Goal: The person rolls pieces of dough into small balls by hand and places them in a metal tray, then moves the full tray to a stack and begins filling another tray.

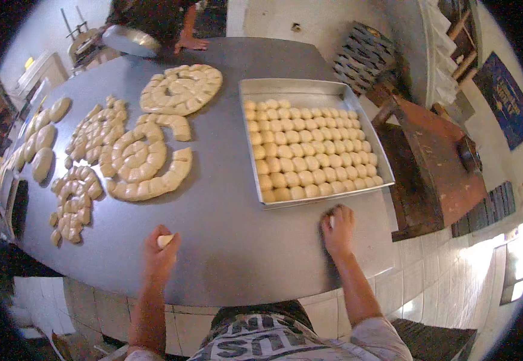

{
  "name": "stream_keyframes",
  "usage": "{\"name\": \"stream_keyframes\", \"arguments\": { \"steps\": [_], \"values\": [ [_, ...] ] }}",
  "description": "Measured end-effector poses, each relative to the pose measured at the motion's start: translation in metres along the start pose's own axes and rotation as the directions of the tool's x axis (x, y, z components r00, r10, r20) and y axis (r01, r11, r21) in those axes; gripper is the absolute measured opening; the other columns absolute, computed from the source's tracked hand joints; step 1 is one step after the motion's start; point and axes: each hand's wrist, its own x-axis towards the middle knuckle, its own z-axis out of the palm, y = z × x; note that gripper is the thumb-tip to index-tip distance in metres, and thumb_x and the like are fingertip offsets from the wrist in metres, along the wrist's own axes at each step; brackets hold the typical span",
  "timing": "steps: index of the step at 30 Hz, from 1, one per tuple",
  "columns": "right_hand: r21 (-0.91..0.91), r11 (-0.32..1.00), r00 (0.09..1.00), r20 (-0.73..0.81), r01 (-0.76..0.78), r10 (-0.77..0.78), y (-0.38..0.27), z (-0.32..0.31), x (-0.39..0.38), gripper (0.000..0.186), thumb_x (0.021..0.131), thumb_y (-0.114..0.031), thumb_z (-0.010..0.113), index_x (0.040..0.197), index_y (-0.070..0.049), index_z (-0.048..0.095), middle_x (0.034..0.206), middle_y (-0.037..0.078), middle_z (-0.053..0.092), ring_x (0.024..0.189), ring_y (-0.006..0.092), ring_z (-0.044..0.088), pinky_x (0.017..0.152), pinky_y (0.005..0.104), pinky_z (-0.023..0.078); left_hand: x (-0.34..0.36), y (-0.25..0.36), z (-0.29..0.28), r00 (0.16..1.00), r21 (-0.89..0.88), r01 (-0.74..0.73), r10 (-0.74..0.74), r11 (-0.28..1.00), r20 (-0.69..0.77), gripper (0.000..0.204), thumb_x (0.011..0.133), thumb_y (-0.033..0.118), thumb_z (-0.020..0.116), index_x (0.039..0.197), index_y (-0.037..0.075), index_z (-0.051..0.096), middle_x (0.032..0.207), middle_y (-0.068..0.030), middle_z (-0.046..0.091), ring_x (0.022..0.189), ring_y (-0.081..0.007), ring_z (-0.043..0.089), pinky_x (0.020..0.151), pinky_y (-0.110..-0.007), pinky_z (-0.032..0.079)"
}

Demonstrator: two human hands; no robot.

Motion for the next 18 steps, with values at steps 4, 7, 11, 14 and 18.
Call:
{"name": "stream_keyframes", "arguments": {
  "steps": [4,7,11,14,18],
  "values": [
    [0.044,0.943,0.944,0.004,0.329,-0.33,0.003,-0.017,-0.025,0.028,0.07,-0.013,0.063,0.095,-0.001,0.056,0.105,0.02,0.054,0.096,0.036,0.052,0.092,0.0432,0.04,0.003,0.031,0.074,0.985,-0.189,-0.086,0.112,0.978,0.129,0.033,0.08,0.018,0.065,0.104,0.009,0.046,0.088,-0.001,0.052,0.082,-0.0119,0.051,0.068,-0.024,0.044],
    [0.478,0.877,0.93,0.341,-0.046,-0.137,0.029,-0.066,-0.005,0.032,0.072,-0.015,0.061,0.1,0.0,0.055,0.109,0.019,0.053,0.103,0.0314,0.052,0.091,0.0381,0.04,0.008,0.025,0.075,0.975,-0.233,-0.183,0.207,0.955,0.083,0.041,0.079,0.017,0.066,0.112,0.008,0.043,0.093,-0.0019,0.052,0.087,-0.0124,0.051,0.073,-0.024,0.043],
    [0.9,0.433,0.996,0.001,0.041,-0.095,0.027,-0.104,0.098,0.04,0.073,-0.01,0.059,0.11,-0.002,0.048,0.107,0.009,0.053,0.105,0.0188,0.049,0.091,0.0303,0.038,-0.003,0.029,0.079,0.999,-0.338,-0.017,0.007,0.941,-0.031,0.035,0.078,0.009,0.066,0.105,0.007,0.046,0.09,-0.0038,0.053,0.083,-0.0107,0.051,0.067,-0.025,0.045],
    [0.85,0.095,0.837,-0.527,0.519,0.148,-0.024,-0.127,0.213,0.027,0.083,-0.008,0.053,0.109,-0.003,0.048,0.101,0.006,0.053,0.095,0.0157,0.049,0.086,0.0278,0.038,-0.015,0.042,0.101,0.995,-0.302,0.063,-0.083,0.951,-0.053,0.027,0.078,0.009,0.065,0.097,0.008,0.047,0.086,-0.0036,0.054,0.078,-0.0097,0.052,0.065,-0.025,0.044],
    [0.414,0.89,0.827,-0.556,0.192,0.081,-0.001,-0.042,0.346,0.026,0.086,-0.02,0.054,0.104,-0.002,0.054,0.097,0.016,0.059,0.086,0.0273,0.057,0.077,0.0343,0.046,-0.016,0.05,0.126,0.996,-0.059,0.062,-0.066,0.996,-0.063,0.018,0.085,0.022,0.058,0.093,0.01,0.047,0.081,-0.0032,0.054,0.075,-0.0108,0.053,0.064,-0.028,0.044]
  ]
}}
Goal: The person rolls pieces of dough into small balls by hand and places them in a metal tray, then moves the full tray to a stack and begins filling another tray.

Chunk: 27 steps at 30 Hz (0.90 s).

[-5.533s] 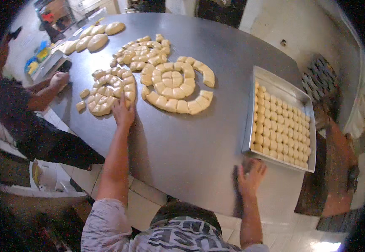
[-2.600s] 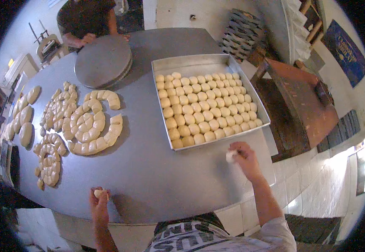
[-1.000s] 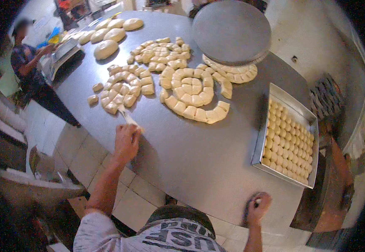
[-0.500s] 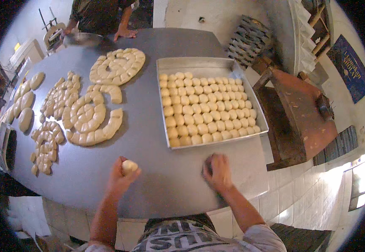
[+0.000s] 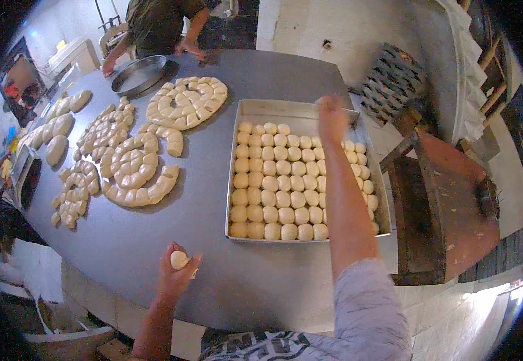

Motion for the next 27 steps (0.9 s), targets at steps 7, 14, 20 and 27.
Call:
{"name": "stream_keyframes", "arguments": {
  "steps": [7,14,20,27],
  "values": [
    [0.495,0.868,0.649,0.675,-0.045,-0.351,-0.116,-0.033,-0.171,0.032,0.089,-0.023,0.05,0.112,-0.002,0.055,0.1,0.013,0.06,0.093,0.0209,0.056,0.084,0.0317,0.043,0.003,-0.042,-0.011,0.996,-0.571,-0.072,0.03,0.818,-0.082,0.065,0.09,0.061,0.021,0.114,0.007,0.049,0.097,-0.007,0.06,0.092,-0.0208,0.057,0.085,-0.039,0.044],
    [0.251,0.944,0.363,0.918,-0.215,-0.161,-0.103,-0.146,-0.333,0.033,0.088,-0.021,0.051,0.119,-0.007,0.053,0.118,0.014,0.053,0.105,0.033,0.051,0.092,0.0414,0.038,0.01,-0.025,-0.084,0.954,0.253,0.042,-0.114,0.966,0.279,0.039,0.091,0.035,0.05,0.108,0.001,0.06,0.108,-0.0083,0.062,0.101,-0.0169,0.055,0.091,-0.033,0.041],
    [-0.144,0.858,0.538,0.826,0.493,-0.171,-0.114,-0.146,-0.346,0.035,0.082,-0.023,0.056,0.113,-0.007,0.054,0.115,0.02,0.05,0.108,0.0397,0.042,0.097,0.0558,0.026,0.093,-0.099,-0.299,0.5,0.821,0.189,0.667,0.539,-0.553,0.038,0.081,0.021,0.06,0.116,0.005,0.055,0.106,-0.0205,0.053,0.099,-0.0368,0.051,0.085,-0.044,0.042],
    [0.002,0.999,0.661,0.75,0.054,-0.037,-0.124,-0.156,-0.41,0.028,0.075,-0.014,0.058,0.1,-0.003,0.051,0.105,0.02,0.051,0.101,0.0372,0.044,0.094,0.0502,0.03,0.146,-0.099,-0.342,0.573,0.718,0.5,0.436,0.485,-0.694,0.058,0.077,0.024,0.062,0.129,0.007,0.043,0.112,-0.0167,0.049,0.102,-0.0352,0.049,0.087,-0.042,0.043]
  ]
}}
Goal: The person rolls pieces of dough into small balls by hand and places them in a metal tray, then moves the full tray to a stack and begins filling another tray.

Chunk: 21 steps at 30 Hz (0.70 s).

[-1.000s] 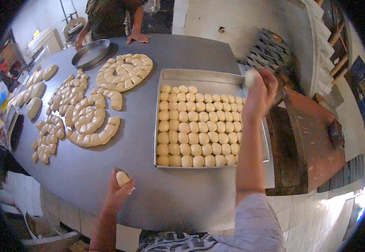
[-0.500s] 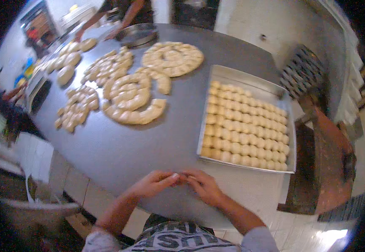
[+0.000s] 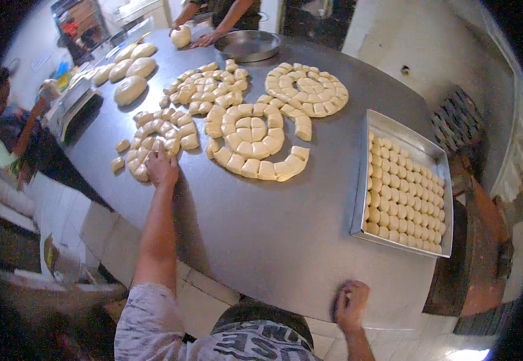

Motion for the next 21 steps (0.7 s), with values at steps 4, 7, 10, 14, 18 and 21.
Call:
{"name": "stream_keyframes", "arguments": {
  "steps": [4,7,10,14,18,21],
  "values": [
    [-0.361,0.861,0.838,-0.531,-0.358,0.125,0.073,-0.041,0.053,0.031,0.068,-0.025,0.068,0.088,-0.004,0.056,0.092,0.017,0.056,0.09,0.0346,0.051,0.083,0.0475,0.038,0.041,-0.03,0.042,0.976,0.055,-0.168,0.158,0.984,0.152,0.033,0.078,0.012,0.054,0.11,0.004,0.055,0.103,-0.017,0.058,0.097,-0.033,0.055,0.082,-0.042,0.045],
    [-0.418,0.811,0.804,-0.585,-0.41,0.105,0.085,-0.014,0.08,0.03,0.065,-0.019,0.069,0.086,-0.004,0.055,0.086,0.015,0.056,0.087,0.0342,0.05,0.076,0.0446,0.04,0.006,0.015,0.033,0.934,0.012,-0.252,0.24,0.968,0.265,0.022,0.079,0.008,0.047,0.095,-0.002,0.059,0.085,-0.0197,0.062,0.083,-0.0353,0.06,0.069,-0.044,0.049],
    [-0.273,0.959,0.95,-0.313,-0.073,-0.017,0.043,-0.014,0.058,0.023,0.067,-0.016,0.065,0.082,-0.005,0.052,0.084,0.016,0.053,0.083,0.0347,0.048,0.075,0.0452,0.039,-0.004,-0.08,0.058,0.795,-0.096,-0.512,0.513,0.854,0.325,0.03,0.084,0.013,0.045,0.105,-0.004,0.056,0.103,-0.0261,0.056,0.097,-0.0396,0.054,0.082,-0.046,0.044],
    [-0.336,0.861,0.776,-0.623,-0.381,0.1,0.094,-0.066,0.059,0.018,0.067,-0.013,0.061,0.078,-0.005,0.05,0.081,0.016,0.052,0.081,0.0355,0.048,0.073,0.0461,0.038,-0.134,0.032,-0.09,0.602,-0.799,0.013,0.634,0.601,0.486,0.027,0.093,0.026,0.045,0.1,0.002,0.054,0.091,-0.011,0.058,0.084,-0.0209,0.054,0.077,-0.032,0.042],
    [-0.302,0.938,0.942,-0.328,-0.171,0.066,0.039,-0.032,0.066,0.021,0.069,-0.013,0.063,0.082,-0.003,0.05,0.086,0.016,0.05,0.084,0.0344,0.047,0.076,0.0442,0.038,-0.171,0.085,-0.11,0.637,-0.869,0.263,0.601,0.42,0.483,0.009,0.088,0.012,0.053,0.094,0.007,0.048,0.087,-0.0013,0.049,0.076,-0.0104,0.046,0.069,-0.025,0.04],
    [-0.291,0.945,0.923,-0.383,-0.15,0.028,0.074,-0.057,0.038,0.021,0.073,-0.015,0.061,0.087,-0.002,0.053,0.097,0.018,0.052,0.095,0.0364,0.047,0.082,0.0468,0.039,-0.172,0.108,-0.107,0.672,-0.902,0.173,0.622,0.396,0.402,0.014,0.083,0.007,0.06,0.085,0.008,0.045,0.08,0.0002,0.045,0.071,-0.0083,0.041,0.063,-0.023,0.037]
  ]
}}
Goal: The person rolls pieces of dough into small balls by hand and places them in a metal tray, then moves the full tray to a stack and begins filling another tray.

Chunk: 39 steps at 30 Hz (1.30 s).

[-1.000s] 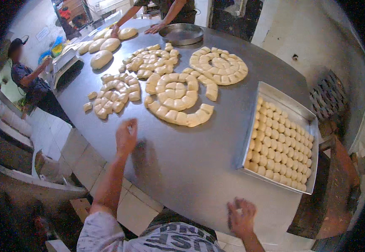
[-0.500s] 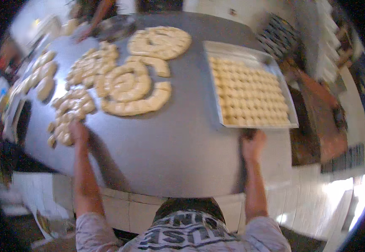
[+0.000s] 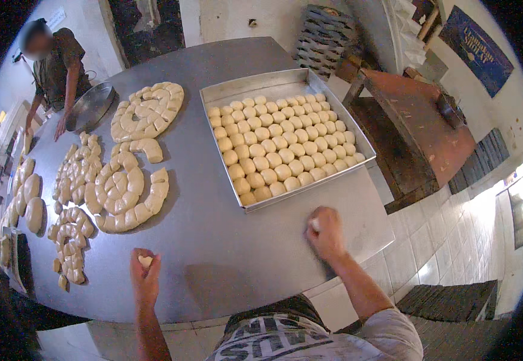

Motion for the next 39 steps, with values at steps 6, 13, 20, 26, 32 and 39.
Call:
{"name": "stream_keyframes", "arguments": {
  "steps": [6,13,20,26,32,39],
  "values": [
    [-0.042,0.998,0.994,0.1,0.052,-0.047,0.007,-0.02,0.001,0.026,0.071,-0.007,0.059,0.096,0.0,0.054,0.104,0.014,0.055,0.106,0.0318,0.046,0.087,0.0422,0.041,0.02,0.033,0.094,0.985,-0.083,0.119,-0.106,0.989,0.139,0.022,0.077,0.004,0.065,0.081,0.01,0.044,0.076,0.0038,0.044,0.068,-0.0064,0.04,0.06,-0.022,0.036],
    [0.763,0.628,0.987,0.079,-0.149,0.138,0.056,-0.077,0.157,0.024,0.079,-0.009,0.057,0.103,-0.008,0.052,0.101,0.001,0.051,0.09,0.0059,0.047,0.074,0.0189,0.039,0.007,0.043,0.114,0.971,-0.289,0.237,-0.215,0.928,0.105,0.021,0.079,0.009,0.065,0.087,0.01,0.046,0.079,0.004,0.048,0.073,-0.0053,0.047,0.061,-0.022,0.038],
    [0.178,0.984,0.966,-0.255,0.003,0.043,0.11,0.039,0.358,0.024,0.084,-0.017,0.057,0.103,-0.003,0.057,0.094,0.013,0.061,0.082,0.018,0.057,0.073,0.0283,0.045,0.001,0.062,0.153,0.935,-0.09,0.343,-0.331,0.935,0.125,0.013,0.085,0.012,0.06,0.088,0.007,0.049,0.086,-0.0017,0.053,0.079,-0.0101,0.051,0.066,-0.026,0.042],
    [0.776,0.628,0.939,0.164,0.067,-0.303,-0.031,0.019,0.242,0.03,0.085,-0.01,0.051,0.114,-0.004,0.055,0.112,0.017,0.058,0.099,0.0273,0.057,0.087,0.0347,0.045,-0.011,0.036,0.136,0.959,0.057,0.231,-0.237,0.971,0.153,0.033,0.091,0.019,0.05,0.121,0.003,0.047,0.117,-0.0094,0.054,0.106,-0.0251,0.052,0.093,-0.035,0.04],
    [0.734,0.67,0.689,0.544,-0.112,-0.48,-0.07,0.014,0.055,0.028,0.089,-0.016,0.049,0.115,-0.008,0.055,0.106,0.015,0.058,0.099,0.0295,0.056,0.086,0.0365,0.044,-0.015,0.045,0.101,0.709,0.021,0.396,-0.321,0.918,0.628,0.04,0.093,0.032,0.047,0.119,0.002,0.053,0.116,-0.0096,0.058,0.103,-0.0178,0.054,0.092,-0.033,0.041],
    [-0.128,0.945,0.907,0.345,0.301,-0.242,-0.031,0.004,0.002,0.04,0.082,-0.019,0.055,0.118,-0.004,0.05,0.118,0.021,0.049,0.113,0.0392,0.04,0.1,0.0537,0.024,0.039,-0.084,-0.134,0.73,0.7,0.25,0.345,0.669,-0.59,0.032,0.082,0.021,0.059,0.108,0.002,0.059,0.103,-0.0168,0.059,0.096,-0.0345,0.054,0.087,-0.041,0.042]
  ]
}}
